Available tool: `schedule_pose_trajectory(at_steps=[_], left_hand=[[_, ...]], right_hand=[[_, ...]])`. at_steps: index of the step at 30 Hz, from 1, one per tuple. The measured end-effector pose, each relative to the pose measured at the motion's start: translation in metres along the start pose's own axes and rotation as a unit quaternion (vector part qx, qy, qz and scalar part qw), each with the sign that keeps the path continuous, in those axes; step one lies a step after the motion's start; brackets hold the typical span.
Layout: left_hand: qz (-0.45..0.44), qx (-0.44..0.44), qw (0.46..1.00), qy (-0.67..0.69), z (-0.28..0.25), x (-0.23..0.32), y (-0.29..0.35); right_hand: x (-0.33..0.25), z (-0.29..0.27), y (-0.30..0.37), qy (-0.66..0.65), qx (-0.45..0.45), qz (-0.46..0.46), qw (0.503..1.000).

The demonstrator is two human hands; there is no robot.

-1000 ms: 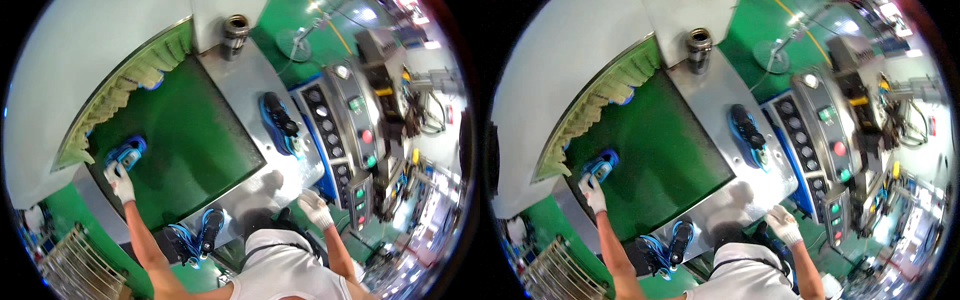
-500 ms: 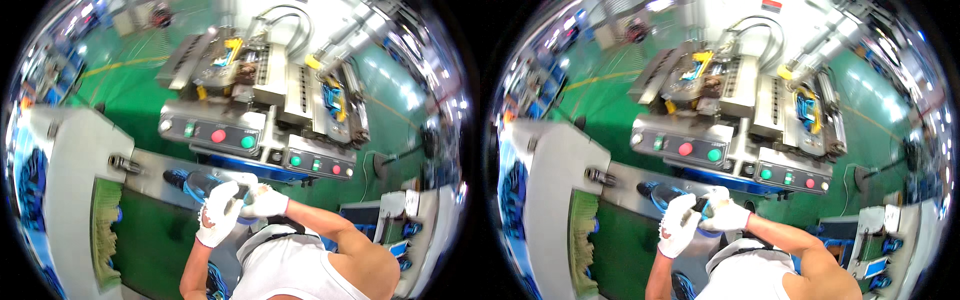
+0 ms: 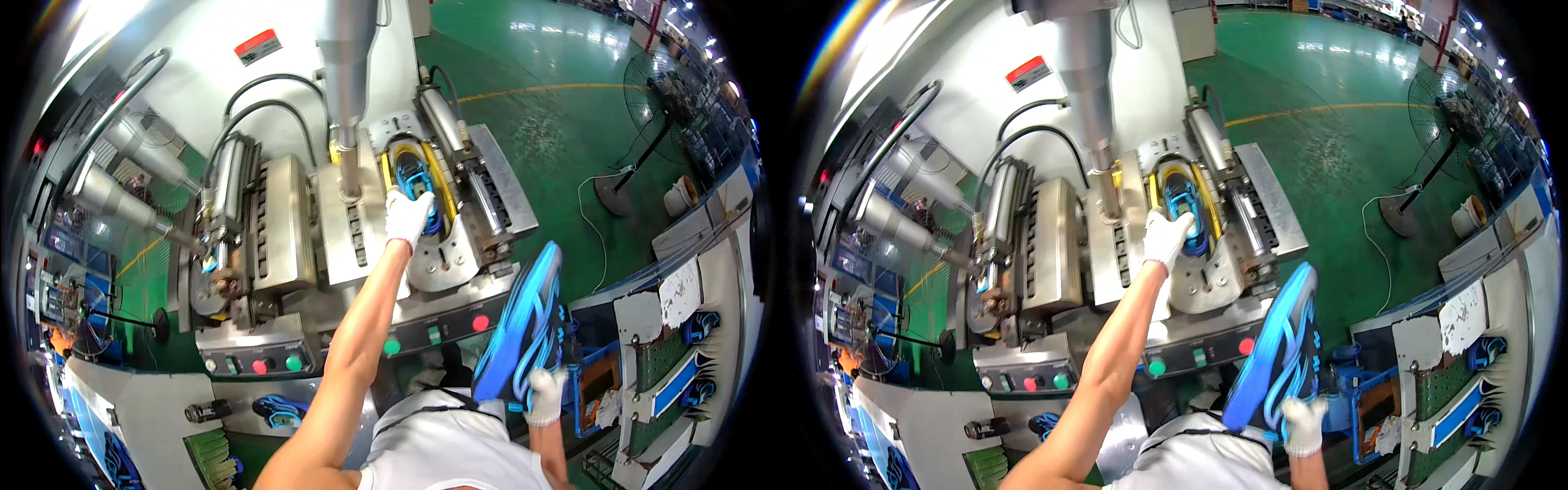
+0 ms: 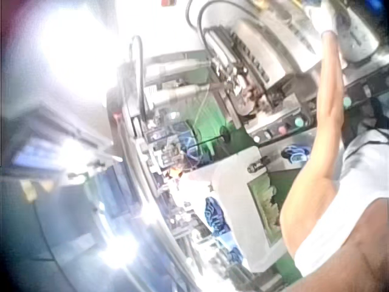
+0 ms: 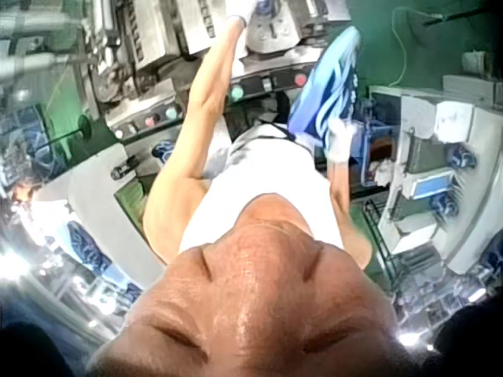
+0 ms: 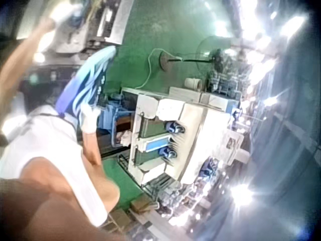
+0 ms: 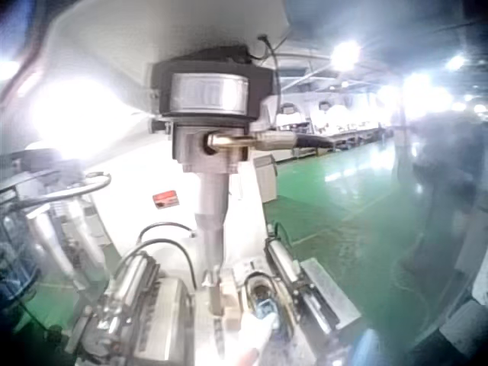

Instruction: The person repeatedly places blue and black shoe uppers onto a lasting machine, operates the machine via buttons, removes the shaped uppers, and places them onto a conveyor belt.

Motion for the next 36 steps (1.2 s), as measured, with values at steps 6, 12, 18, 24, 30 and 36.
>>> schedule_pose_trajectory(at_steps=[6, 12, 18, 24, 30, 36], left_hand=[[-0.053, -0.012, 0.991, -0.121, 0.060, -0.037, -0.080], [-0.083, -0.088, 0.965, 0.232, -0.010, -0.029, -0.067], [-0.066, -0.110, 0.974, 0.189, -0.131, 0.015, 0.126], [-0.137, -0.078, 0.976, 0.151, -0.236, -0.079, 0.308], [-0.458, 0.254, 0.850, -0.051, -0.321, -0.191, 0.558], [-0.460, 0.450, 0.765, -0.024, -0.315, -0.342, 0.603]], right_hand=[[0.086, -0.123, 0.038, 0.071, 0.172, 0.027, 0.982], [-0.001, -0.024, -0.015, 0.171, 0.052, -0.042, 0.983], [-0.075, 0.099, -0.123, 0.168, -0.089, -0.003, 0.982], [-0.060, 0.318, -0.322, 0.466, -0.202, -0.163, 0.846], [0.013, 0.392, -0.362, 0.679, -0.138, -0.305, 0.654], [-0.003, 0.362, -0.428, 0.604, -0.164, -0.385, 0.678]])
Point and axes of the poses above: each hand's wrist, its own y-axis away from the middle knuckle, its own z-axis out of the palm, x = y × z, the point moved 8 cm from there along -y, towards the middle knuckle, and after that the axes turned 10 degrees about y, right-handed, at the moved point
